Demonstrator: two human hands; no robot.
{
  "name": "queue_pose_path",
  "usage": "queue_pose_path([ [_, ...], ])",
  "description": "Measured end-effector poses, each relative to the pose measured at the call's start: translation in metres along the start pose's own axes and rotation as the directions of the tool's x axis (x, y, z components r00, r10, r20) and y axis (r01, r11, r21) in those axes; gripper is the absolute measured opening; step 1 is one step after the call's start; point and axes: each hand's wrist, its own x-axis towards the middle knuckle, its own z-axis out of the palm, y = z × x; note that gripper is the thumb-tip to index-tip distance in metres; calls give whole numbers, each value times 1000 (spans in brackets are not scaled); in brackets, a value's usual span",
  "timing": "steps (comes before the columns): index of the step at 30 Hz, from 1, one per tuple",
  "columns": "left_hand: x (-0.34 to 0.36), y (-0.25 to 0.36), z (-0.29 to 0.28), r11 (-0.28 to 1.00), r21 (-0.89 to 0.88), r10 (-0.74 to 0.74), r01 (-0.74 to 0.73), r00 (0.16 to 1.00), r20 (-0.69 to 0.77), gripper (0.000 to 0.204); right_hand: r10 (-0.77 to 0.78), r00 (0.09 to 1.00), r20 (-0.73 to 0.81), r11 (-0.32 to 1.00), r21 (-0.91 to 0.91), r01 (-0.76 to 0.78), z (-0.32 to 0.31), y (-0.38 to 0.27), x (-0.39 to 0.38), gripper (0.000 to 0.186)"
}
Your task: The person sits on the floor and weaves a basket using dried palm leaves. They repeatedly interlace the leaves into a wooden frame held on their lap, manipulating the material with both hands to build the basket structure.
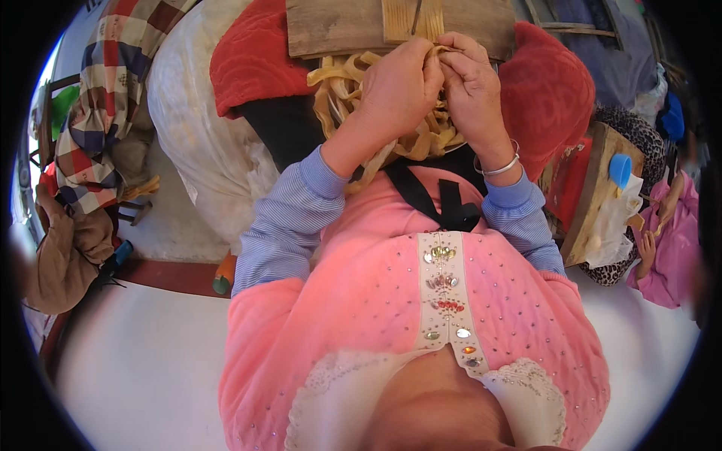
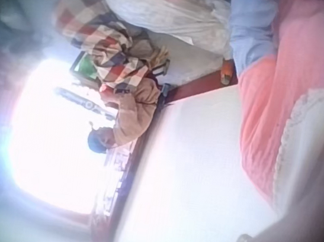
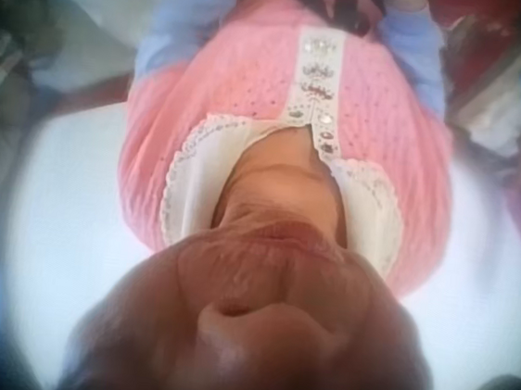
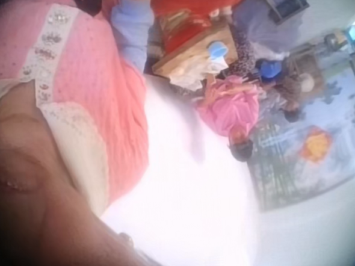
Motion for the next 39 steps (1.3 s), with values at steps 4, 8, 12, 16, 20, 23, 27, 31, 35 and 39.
queue_pose_path([
  [4,1,-13,14,834,-496,-242,241,968,64,22,-197,977,-85,971,-156,182,4,-2,7,6],
  [8,-21,-1,-4,180,-736,-459,652,718,523,27,-140,974,-180,984,-136,117,8,5,17,5],
  [12,-72,2,-16,374,-642,-350,669,743,570,26,54,927,-371,987,163,8,-29,37,39,9],
  [16,-71,-10,-26,931,-229,-245,283,953,181,22,112,994,14,956,270,-112,-36,20,29,20],
  [20,-44,2,-42,995,99,-16,12,999,32,17,88,927,366,995,8,-98,-43,-28,24,31],
  [23,-37,5,-43,973,190,134,-134,991,11,16,65,877,476,993,-115,-11,-47,-40,28,26],
  [27,-27,5,-55,944,204,245,-258,966,87,16,43,841,540,974,-209,84,-59,-52,30,25],
  [31,-21,7,-95,993,-78,108,-85,921,374,18,-163,795,584,929,-181,323,-67,-54,19,24],
  [35,-4,-25,-82,886,-409,-10,220,889,458,22,28,901,433,991,-128,31,-60,-33,19,24],
  [39,38,-49,-62,813,-513,-51,276,911,410,25,138,968,212,975,-199,-95,-53,2,36,25],
])
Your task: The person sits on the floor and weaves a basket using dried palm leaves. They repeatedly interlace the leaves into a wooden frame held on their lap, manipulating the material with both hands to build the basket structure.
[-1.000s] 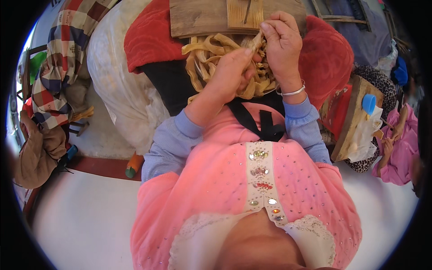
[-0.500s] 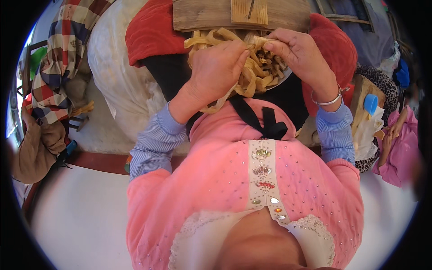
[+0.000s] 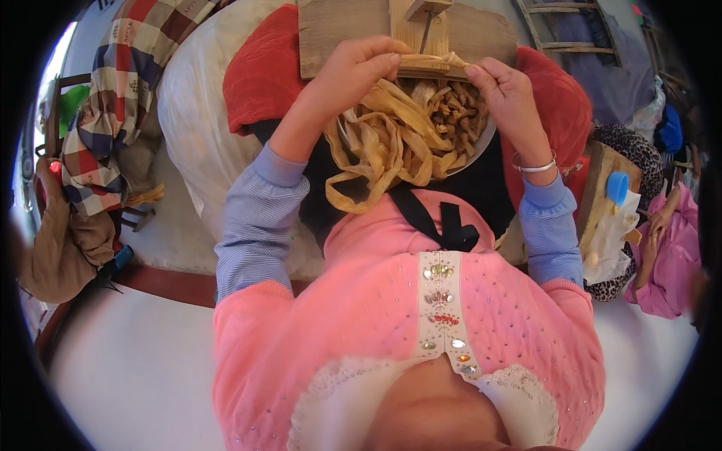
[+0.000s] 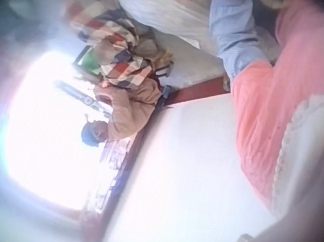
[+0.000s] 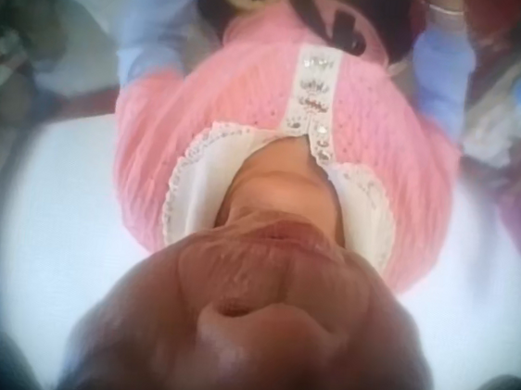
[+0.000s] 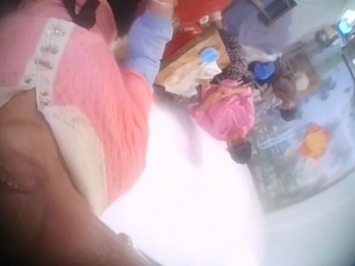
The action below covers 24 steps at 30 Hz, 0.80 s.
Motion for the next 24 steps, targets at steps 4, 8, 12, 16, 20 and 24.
queue_pose_path([
  [4,37,-16,2,996,84,51,-43,994,-93,18,58,987,-148,994,-80,-70,8,22,18,28],
  [8,59,-28,0,984,127,139,-126,984,-107,15,126,976,-180,968,-193,-161,13,36,27,31],
  [12,67,-37,2,956,280,125,-85,984,-128,14,66,991,-114,971,-221,-90,22,53,31,29],
  [16,67,-55,-4,684,722,205,110,920,-335,12,110,993,35,877,-473,-81,20,49,26,26],
  [20,37,-48,-5,847,528,127,54,945,-300,12,-166,985,52,691,-706,154,4,33,4,25],
  [24,10,-22,33,1000,15,-2,4,988,-157,12,-365,913,-184,738,-655,163,1,-1,-11,44],
])
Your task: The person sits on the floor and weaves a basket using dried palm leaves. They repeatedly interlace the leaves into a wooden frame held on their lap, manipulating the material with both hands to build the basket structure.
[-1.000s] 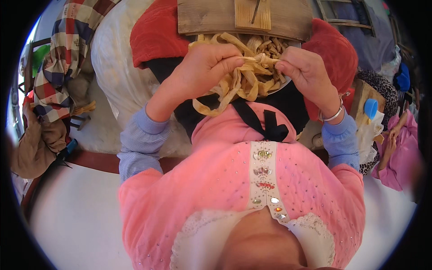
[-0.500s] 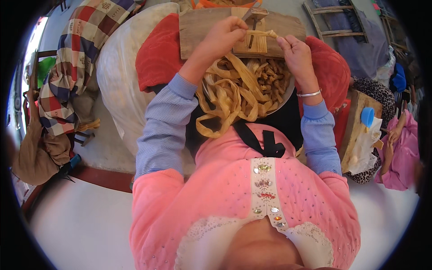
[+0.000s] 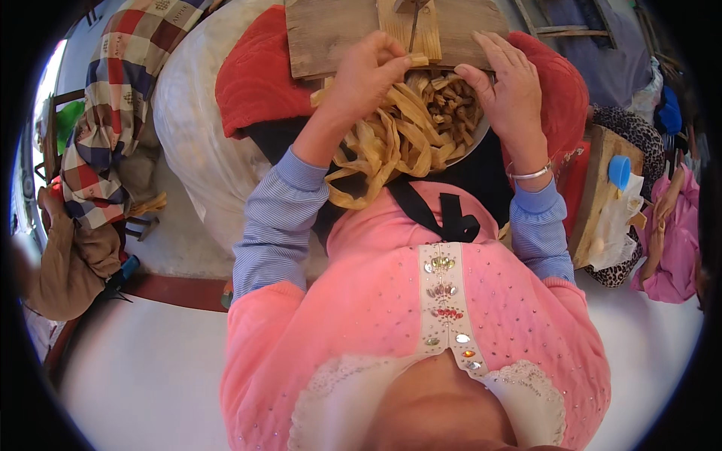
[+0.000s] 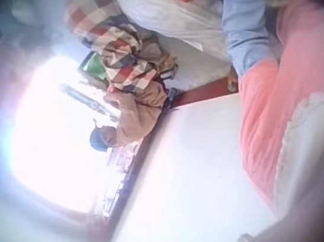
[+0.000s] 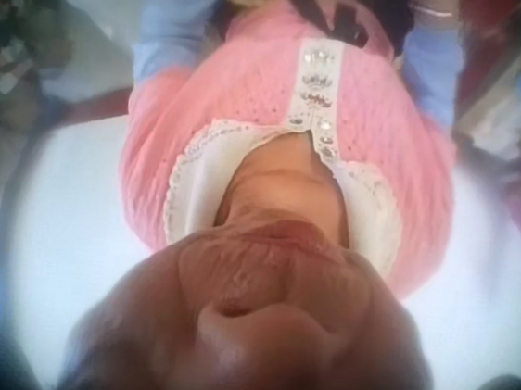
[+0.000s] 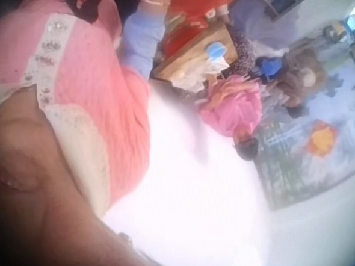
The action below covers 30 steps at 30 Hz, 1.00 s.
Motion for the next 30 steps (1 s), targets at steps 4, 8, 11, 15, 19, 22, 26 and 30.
queue_pose_path([
  [4,-21,17,40,896,-432,-20,101,982,187,20,20,997,72,964,264,-38,-4,-46,4,24],
  [8,-44,20,35,950,-245,-112,196,941,318,28,260,964,56,806,538,-248,-8,-24,6,18],
  [11,-67,60,3,991,112,-97,72,968,232,25,233,940,248,729,595,-338,-32,-25,2,19],
  [15,-89,177,-17,575,445,537,-687,727,428,34,-247,896,368,541,820,-188,-77,-86,-3,23],
  [19,-83,178,-21,786,-16,533,-618,664,525,37,-421,905,67,-186,970,-158,-102,-113,5,8],
  [22,-95,132,1,940,-283,251,-189,947,202,29,-97,958,270,-124,952,-281,-88,-109,10,17],
  [26,-68,73,36,906,-410,-39,101,987,157,46,264,950,167,498,820,-283,-10,-76,7,20],
  [30,-49,35,51,870,-475,-122,128,992,44,31,246,969,-1,805,557,-204,35,-59,-6,17],
])
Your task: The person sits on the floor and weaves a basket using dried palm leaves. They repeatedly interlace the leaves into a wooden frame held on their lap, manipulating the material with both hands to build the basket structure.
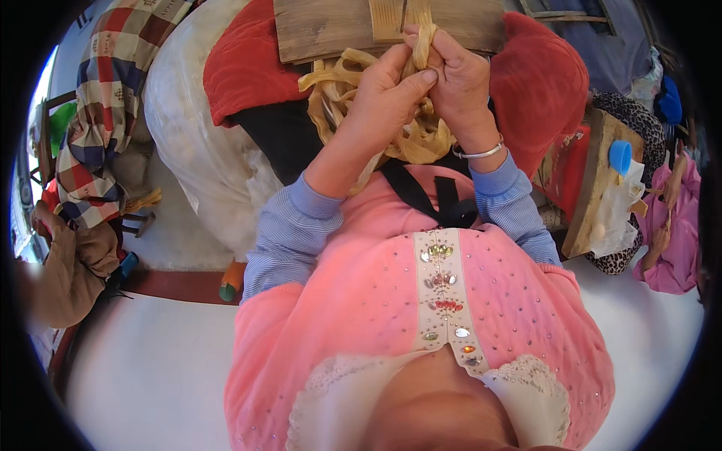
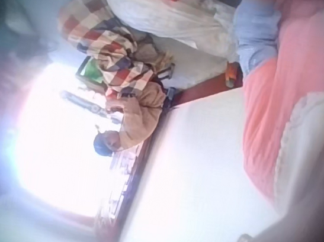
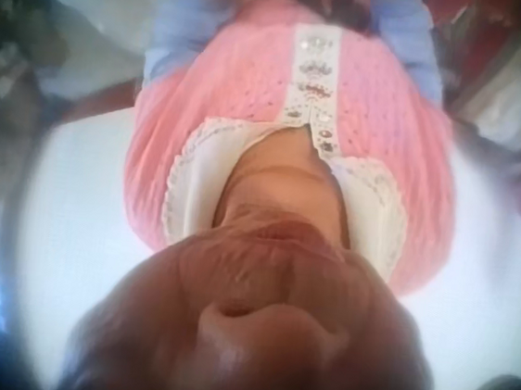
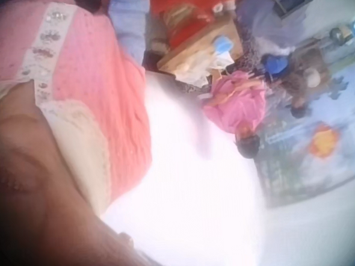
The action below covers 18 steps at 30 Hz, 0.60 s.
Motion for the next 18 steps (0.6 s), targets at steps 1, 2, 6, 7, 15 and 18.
queue_pose_path([
  [1,1,-6,-3,999,-18,-36,36,999,-41,29,-31,999,9,992,-119,32,-1,4,-2,16],
  [2,3,-10,-9,997,-28,-74,74,997,-15,26,-70,997,26,984,-161,73,-2,6,-2,15],
  [6,0,-30,-34,823,544,199,-166,980,-2,18,-152,981,117,948,-262,178,-7,10,-8,11],
  [7,-1,-31,-35,578,769,354,-274,933,66,17,-153,978,140,942,-278,187,-10,9,-12,11],
  [15,-12,-43,-29,282,862,585,-421,788,193,38,473,533,702,151,531,-834,-7,15,-42,25],
  [18,-10,-44,-25,415,798,572,-437,808,145,38,355,561,748,-93,626,-774,-9,14,-40,23],
])
